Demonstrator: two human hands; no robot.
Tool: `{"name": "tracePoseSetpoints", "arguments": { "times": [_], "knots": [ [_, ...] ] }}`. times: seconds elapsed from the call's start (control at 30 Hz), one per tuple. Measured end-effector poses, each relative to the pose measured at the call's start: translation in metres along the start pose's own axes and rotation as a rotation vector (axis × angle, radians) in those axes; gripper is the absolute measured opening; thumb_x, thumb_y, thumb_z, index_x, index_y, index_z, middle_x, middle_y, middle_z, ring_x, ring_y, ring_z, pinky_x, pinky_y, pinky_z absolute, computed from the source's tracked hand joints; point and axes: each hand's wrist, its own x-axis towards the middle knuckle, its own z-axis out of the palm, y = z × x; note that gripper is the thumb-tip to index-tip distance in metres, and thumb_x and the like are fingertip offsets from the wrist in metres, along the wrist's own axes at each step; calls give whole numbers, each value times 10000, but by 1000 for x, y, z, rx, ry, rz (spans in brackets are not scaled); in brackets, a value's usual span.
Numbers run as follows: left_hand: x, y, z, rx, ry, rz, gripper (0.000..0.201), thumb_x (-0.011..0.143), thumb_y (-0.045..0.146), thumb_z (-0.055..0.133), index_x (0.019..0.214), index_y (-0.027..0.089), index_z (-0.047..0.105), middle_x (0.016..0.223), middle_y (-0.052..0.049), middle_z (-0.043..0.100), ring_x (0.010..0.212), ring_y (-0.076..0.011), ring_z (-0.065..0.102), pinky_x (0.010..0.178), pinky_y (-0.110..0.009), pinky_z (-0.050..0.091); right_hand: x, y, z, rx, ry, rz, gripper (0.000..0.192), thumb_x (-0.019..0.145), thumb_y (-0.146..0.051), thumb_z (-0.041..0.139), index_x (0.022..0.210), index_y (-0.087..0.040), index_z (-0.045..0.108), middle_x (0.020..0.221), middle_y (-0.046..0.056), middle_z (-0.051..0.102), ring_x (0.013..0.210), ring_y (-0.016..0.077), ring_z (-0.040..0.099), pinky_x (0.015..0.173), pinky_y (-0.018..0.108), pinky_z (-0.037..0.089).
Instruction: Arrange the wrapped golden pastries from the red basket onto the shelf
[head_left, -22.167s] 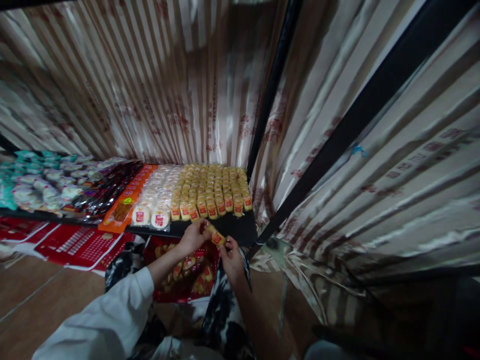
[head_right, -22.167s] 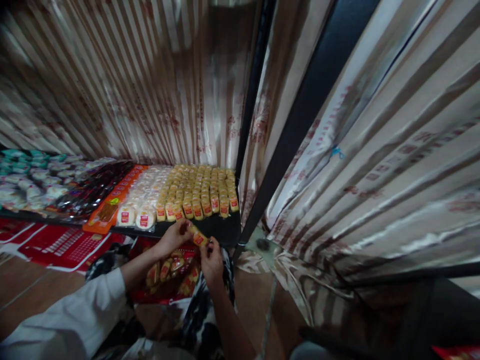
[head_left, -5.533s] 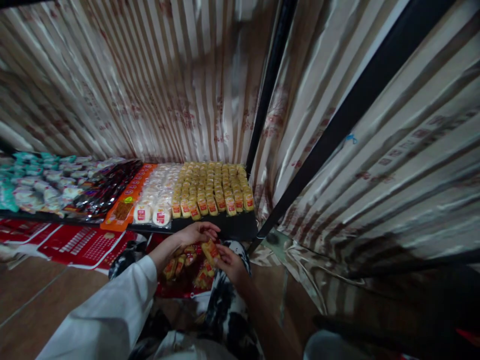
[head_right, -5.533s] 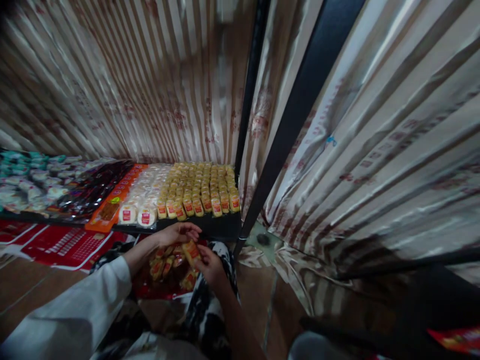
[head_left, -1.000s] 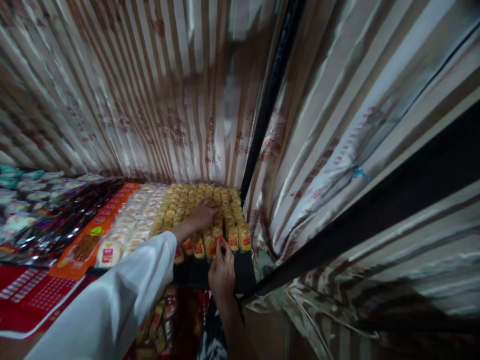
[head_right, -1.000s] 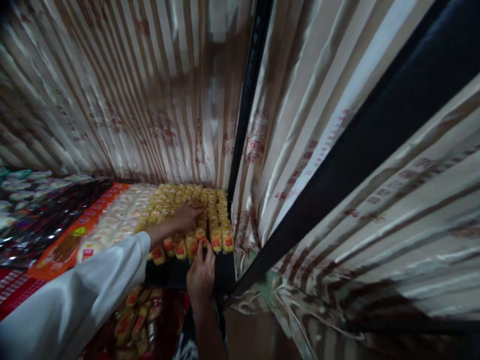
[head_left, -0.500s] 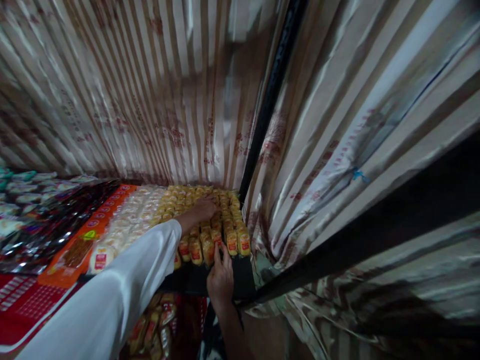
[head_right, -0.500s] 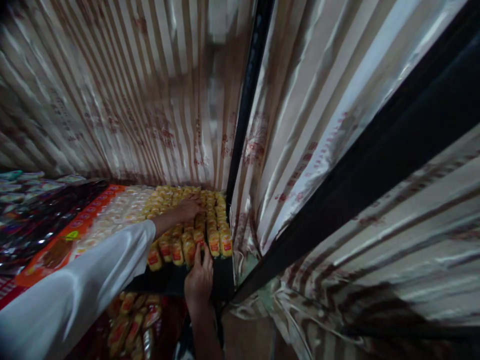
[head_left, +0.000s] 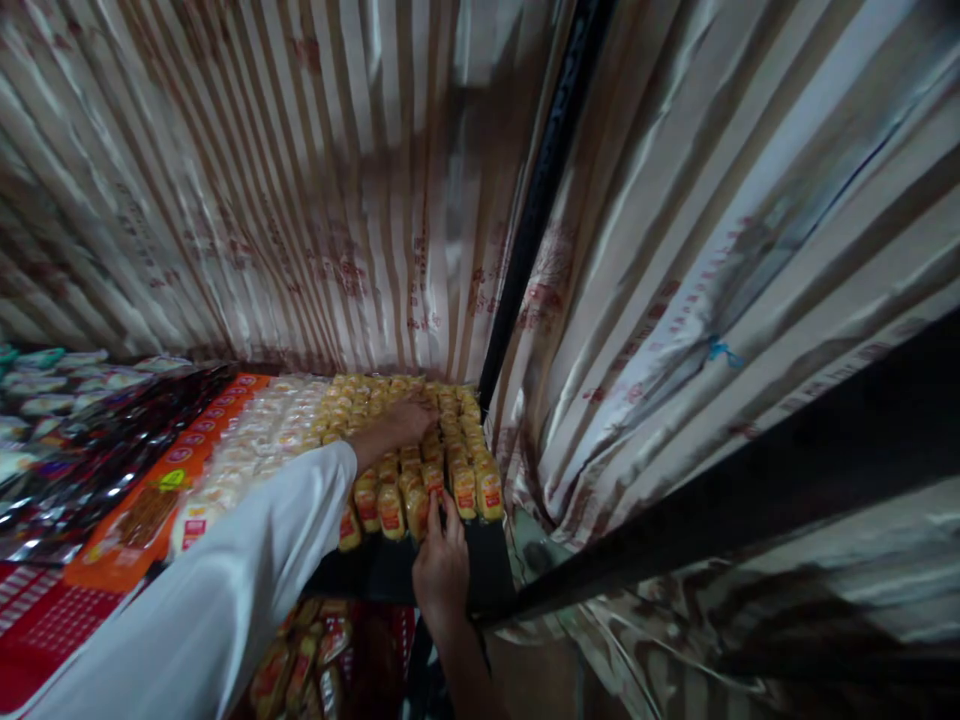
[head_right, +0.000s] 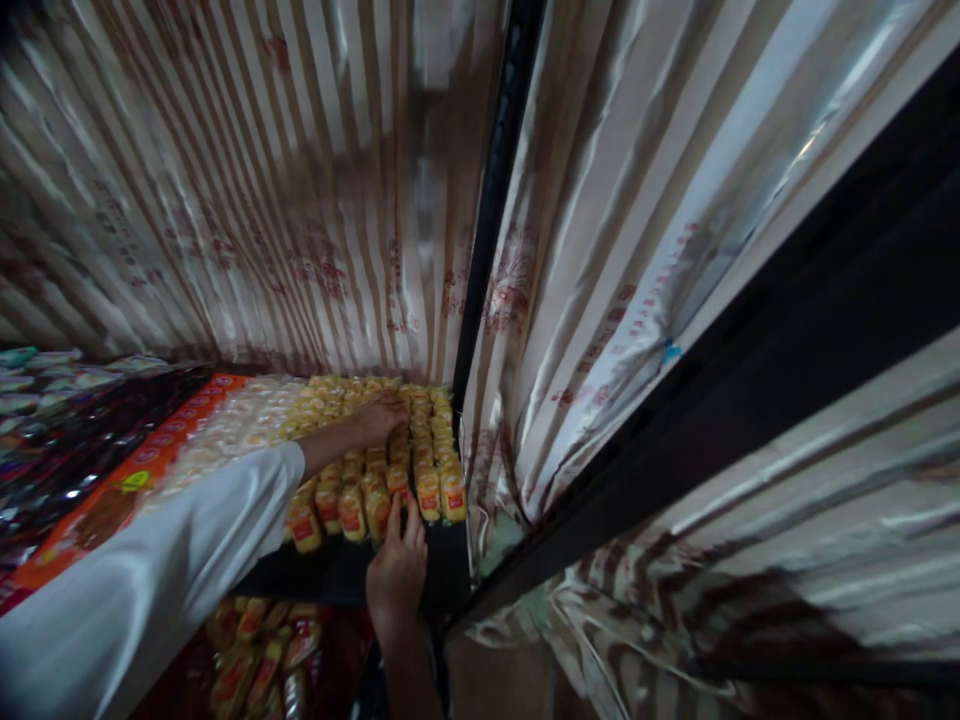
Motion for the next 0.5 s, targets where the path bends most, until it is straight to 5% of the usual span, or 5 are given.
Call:
{"name": "tracePoseSetpoints", "arguments": {
  "times": [0.13, 0.33, 0.5],
  "knots": [
    [1, 4, -2, 73, -32, -17, 276, 725, 165, 532, 989, 179, 613, 905, -63, 667, 951, -220, 552, 990, -408, 295, 2, -1, -2, -35, -37, 9, 645, 728, -4, 329, 1344, -169, 424, 1341, 143, 449, 1148, 253, 493, 884, 374, 446],
    [9, -8, 1, 53, -35, -63, 198, 722, 179, 526, 876, 195, 650, 842, -33, 671, 970, -220, 523, 999, -413, 280, 2, 1, -1, -21, -2, -9, 637, 737, -5, 327, 1345, -170, 423, 1332, 148, 463, 1211, 257, 447, 874, 375, 456],
    [11, -6, 9, 43, 65, -70, 243, 748, 166, 513, 946, 206, 649, 1033, -57, 643, 1060, -234, 488, 985, -415, 302, 2, 1, 1, -27, -5, 1, 646, 732, 4, 329, 1347, -170, 418, 1330, 146, 466, 1220, 250, 441, 884, 367, 451]
  ]
}}
